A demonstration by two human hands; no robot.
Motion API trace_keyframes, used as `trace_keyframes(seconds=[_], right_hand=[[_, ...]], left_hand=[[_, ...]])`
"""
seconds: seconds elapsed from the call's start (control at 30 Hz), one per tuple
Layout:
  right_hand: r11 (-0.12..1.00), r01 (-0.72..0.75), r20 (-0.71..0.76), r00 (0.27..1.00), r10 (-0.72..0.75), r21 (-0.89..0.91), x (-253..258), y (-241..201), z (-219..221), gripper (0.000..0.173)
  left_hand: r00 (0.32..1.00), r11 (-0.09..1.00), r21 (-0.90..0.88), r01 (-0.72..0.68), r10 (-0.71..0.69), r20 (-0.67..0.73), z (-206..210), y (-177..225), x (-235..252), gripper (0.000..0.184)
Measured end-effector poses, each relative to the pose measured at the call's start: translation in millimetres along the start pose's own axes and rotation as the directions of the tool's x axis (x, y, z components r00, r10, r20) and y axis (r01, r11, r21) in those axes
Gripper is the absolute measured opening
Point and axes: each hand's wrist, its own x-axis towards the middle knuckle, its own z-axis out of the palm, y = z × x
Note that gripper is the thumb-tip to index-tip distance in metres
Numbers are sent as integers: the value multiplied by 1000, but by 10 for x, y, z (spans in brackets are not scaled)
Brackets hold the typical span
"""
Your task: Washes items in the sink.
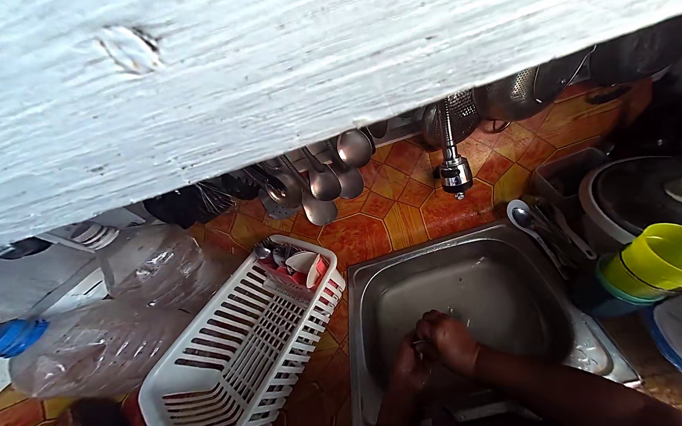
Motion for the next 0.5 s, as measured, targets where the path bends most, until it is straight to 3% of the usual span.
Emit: trace_keyframes(seconds=[0.07,0.2,0.3,0.4,0.5], right_hand=[[1000,10,-18,1000,-10,-26,-14,43,12,20],[950,177,-35,981,-192,-256,-82,227,287,6],[968,93,170,984,-53,-232,-60,170,263,14],[985,-52,207,975,86,-164,12,100,87,34],[997,-49,192,980,60,-65,55,89,35,23]], left_hand=[[1000,999,36,5,-5,-4,18,-3,12,29],[999,998,37,46,-47,23,27,-18,5,29],[996,998,41,49,-46,-80,22,-1,51,22],[996,998,51,24,-19,-90,-5,-13,98,24],[997,997,50,56,-53,-48,60,8,26,23]])
